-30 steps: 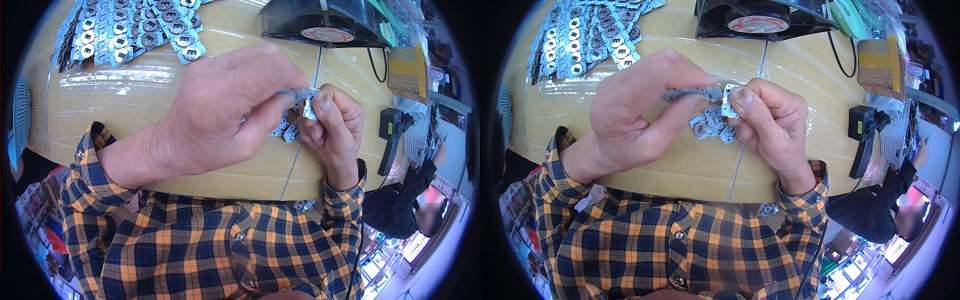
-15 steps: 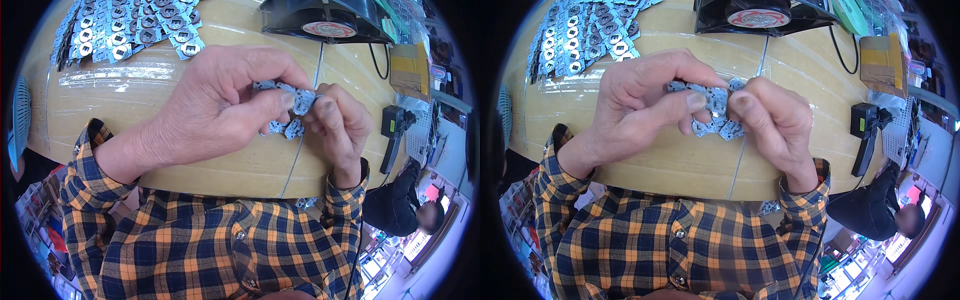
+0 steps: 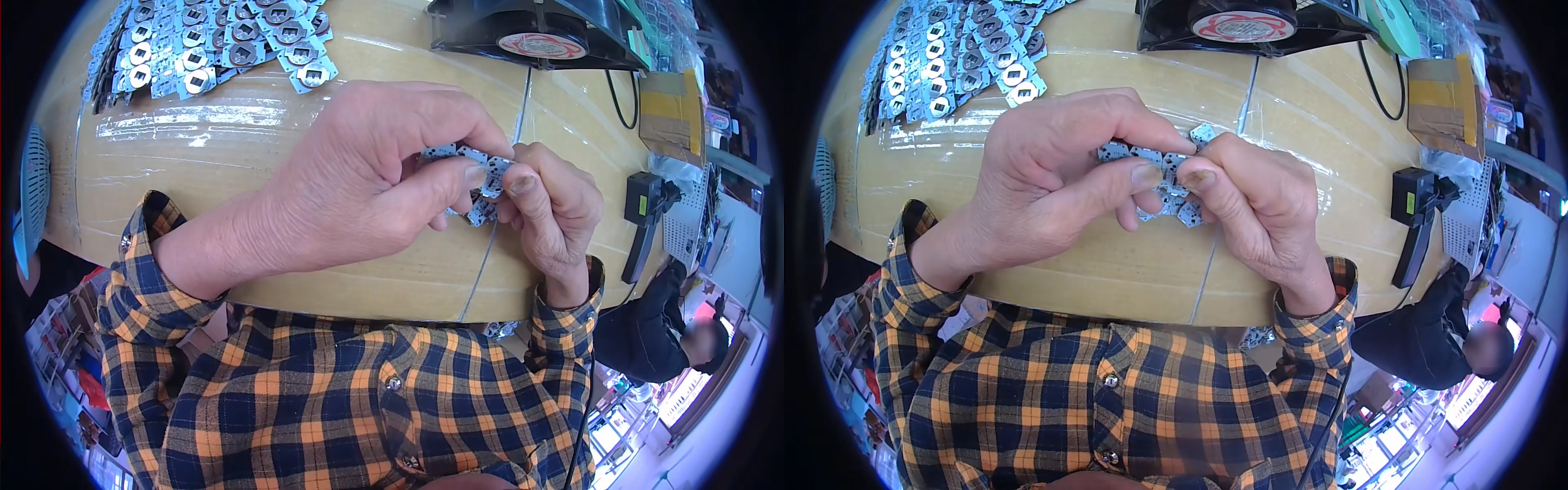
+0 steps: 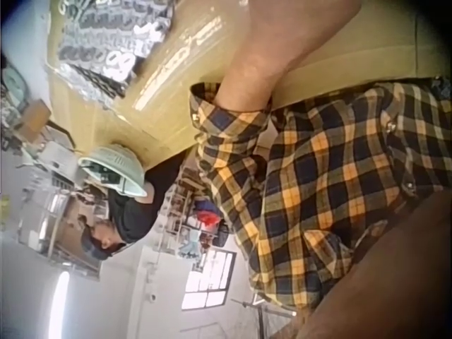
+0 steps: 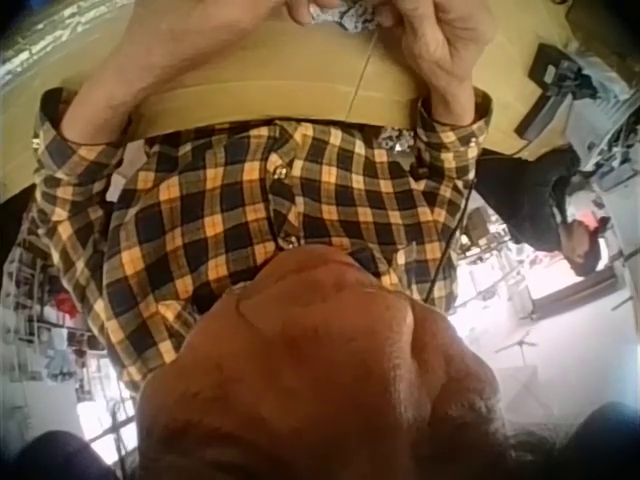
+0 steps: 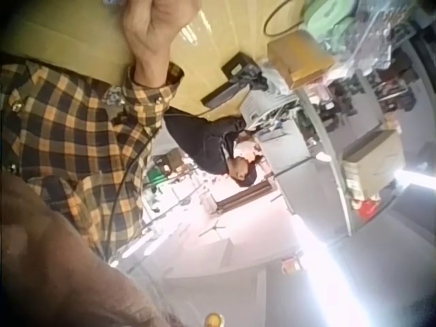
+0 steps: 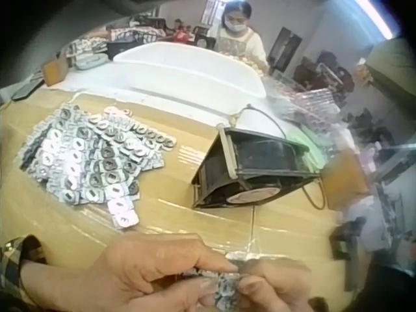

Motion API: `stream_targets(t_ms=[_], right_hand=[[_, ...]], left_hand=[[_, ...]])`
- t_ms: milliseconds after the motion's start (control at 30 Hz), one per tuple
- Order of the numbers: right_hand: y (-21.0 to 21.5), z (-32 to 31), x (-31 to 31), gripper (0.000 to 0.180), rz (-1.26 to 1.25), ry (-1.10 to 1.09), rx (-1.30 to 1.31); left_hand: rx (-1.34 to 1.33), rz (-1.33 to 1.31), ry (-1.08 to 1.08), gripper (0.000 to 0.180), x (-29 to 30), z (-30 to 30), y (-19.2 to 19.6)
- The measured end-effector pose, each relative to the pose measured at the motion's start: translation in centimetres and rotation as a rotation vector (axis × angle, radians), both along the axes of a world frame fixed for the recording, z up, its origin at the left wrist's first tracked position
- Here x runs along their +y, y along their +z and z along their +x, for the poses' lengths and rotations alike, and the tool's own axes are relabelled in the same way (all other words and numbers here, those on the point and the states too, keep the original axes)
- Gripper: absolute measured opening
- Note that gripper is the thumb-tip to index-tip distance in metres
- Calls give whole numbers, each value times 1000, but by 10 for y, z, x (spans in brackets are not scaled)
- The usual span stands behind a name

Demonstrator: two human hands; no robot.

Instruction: Sorting and breaking apart strips of small electronic or mechanical components at a factory workstation.

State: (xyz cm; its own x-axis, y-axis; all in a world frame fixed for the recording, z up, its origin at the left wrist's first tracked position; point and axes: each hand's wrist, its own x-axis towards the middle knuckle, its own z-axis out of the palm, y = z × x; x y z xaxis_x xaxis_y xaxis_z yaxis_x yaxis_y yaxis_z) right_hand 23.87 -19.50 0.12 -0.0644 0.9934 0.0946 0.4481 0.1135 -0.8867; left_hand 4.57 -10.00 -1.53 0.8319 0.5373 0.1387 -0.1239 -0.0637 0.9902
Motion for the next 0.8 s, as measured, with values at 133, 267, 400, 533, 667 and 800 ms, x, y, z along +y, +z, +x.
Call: stream_targets(t_ms=[133, 267, 400, 533, 667, 800], right_hand=[[0, -4, -1, 29, -42, -74, 41], [0, -5, -4, 38, -212, -59, 374], [5, -13, -2, 39, -322, -82, 667], [2, -11, 0, 37, -382, -144, 916], [0, -11, 1, 36, -245, -211, 731], [-3, -9, -1, 35, -164, -218, 450]], left_hand=[[102, -49, 123, 11, -3, 2, -1], [162, -372, -44, 13, 7, -2, 10], [-2, -723, -132, 17, 6, 2, 1], [-111, -801, -117, 14, 7, 3, 3], [-107, -425, -26, 14, 5, 3, -6], [-71, 61, 119, 15, 0, 3, -7]])
